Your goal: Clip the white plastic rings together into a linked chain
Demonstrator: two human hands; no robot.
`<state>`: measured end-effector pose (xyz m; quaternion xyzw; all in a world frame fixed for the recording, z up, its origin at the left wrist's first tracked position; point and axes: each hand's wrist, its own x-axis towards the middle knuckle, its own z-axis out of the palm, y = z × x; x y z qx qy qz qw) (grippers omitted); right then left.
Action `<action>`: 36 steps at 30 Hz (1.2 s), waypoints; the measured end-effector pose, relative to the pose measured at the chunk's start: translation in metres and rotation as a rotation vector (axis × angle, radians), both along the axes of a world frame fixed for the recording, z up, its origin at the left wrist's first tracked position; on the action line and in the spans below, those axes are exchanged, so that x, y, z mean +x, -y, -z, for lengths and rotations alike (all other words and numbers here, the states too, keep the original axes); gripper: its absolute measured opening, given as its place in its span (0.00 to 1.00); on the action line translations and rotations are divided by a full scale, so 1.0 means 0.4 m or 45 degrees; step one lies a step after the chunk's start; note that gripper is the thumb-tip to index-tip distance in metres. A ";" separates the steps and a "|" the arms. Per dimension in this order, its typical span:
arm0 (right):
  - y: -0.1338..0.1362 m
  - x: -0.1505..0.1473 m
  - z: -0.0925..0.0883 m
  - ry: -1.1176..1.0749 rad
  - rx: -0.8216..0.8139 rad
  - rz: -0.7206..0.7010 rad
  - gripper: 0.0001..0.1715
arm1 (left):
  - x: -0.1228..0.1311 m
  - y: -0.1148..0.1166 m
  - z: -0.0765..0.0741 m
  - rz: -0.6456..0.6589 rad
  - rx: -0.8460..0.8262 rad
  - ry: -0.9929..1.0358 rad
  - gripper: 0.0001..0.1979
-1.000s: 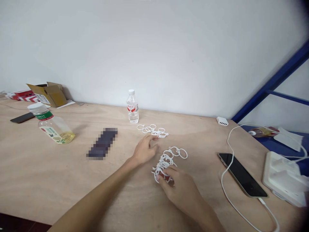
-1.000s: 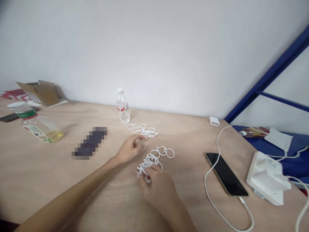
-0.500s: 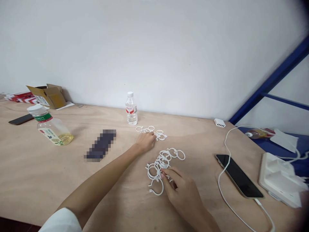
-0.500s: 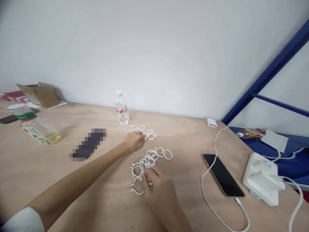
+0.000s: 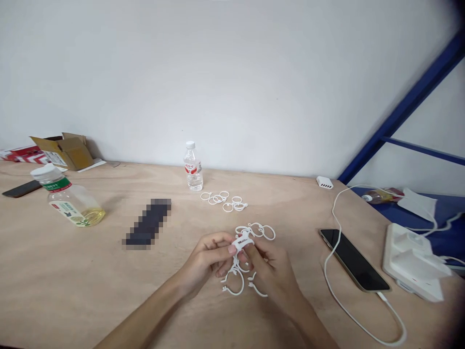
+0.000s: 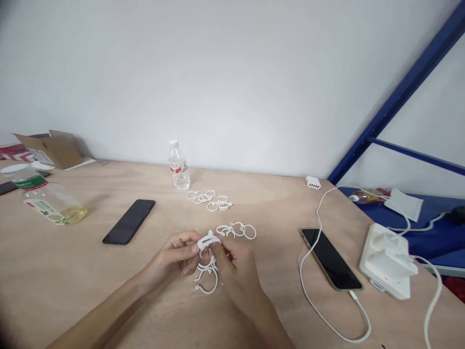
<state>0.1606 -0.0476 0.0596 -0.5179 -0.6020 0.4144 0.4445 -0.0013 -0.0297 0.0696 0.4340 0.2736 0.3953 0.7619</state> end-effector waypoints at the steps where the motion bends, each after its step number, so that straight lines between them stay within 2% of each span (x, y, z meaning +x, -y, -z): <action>1: 0.006 -0.007 -0.004 -0.019 -0.004 -0.019 0.23 | -0.001 0.011 0.000 -0.005 -0.052 0.058 0.09; 5: 0.027 -0.032 -0.023 -0.123 -0.099 -0.078 0.27 | 0.004 0.032 0.006 -0.065 -0.169 0.219 0.09; 10: 0.033 -0.037 -0.035 0.044 -0.158 -0.034 0.28 | 0.011 0.046 0.022 -0.092 -0.226 0.293 0.10; 15: 0.032 -0.025 -0.029 0.480 -0.026 0.062 0.26 | 0.016 0.056 0.025 -0.149 -0.069 0.074 0.14; 18: 0.029 -0.019 -0.018 0.594 -0.042 -0.018 0.24 | 0.025 0.063 0.016 -0.177 0.042 -0.078 0.16; 21: 0.026 -0.008 -0.015 0.312 -0.083 -0.040 0.13 | 0.026 0.072 0.008 -0.191 0.075 -0.128 0.18; 23: 0.026 0.002 -0.025 0.045 -0.120 -0.068 0.13 | 0.019 0.078 0.004 -0.161 0.091 -0.103 0.17; 26: 0.036 0.014 -0.052 -0.331 -0.284 -0.368 0.09 | -0.001 0.085 -0.006 -0.080 0.113 -0.097 0.18; 28: 0.050 0.016 -0.067 -0.536 -0.447 -0.596 0.11 | -0.010 0.091 -0.019 0.002 0.096 -0.097 0.20; 30: 0.067 0.014 -0.074 -0.673 -0.573 -0.701 0.12 | -0.009 0.103 -0.033 0.068 -0.005 -0.002 0.21; 33: 0.093 0.007 -0.072 -0.846 -0.625 -0.680 0.17 | 0.012 0.129 -0.035 0.134 -0.251 0.330 0.20; 36: 0.106 -0.001 -0.059 -0.882 -0.540 -0.621 0.24 | 0.039 0.151 -0.009 0.104 -0.383 0.566 0.20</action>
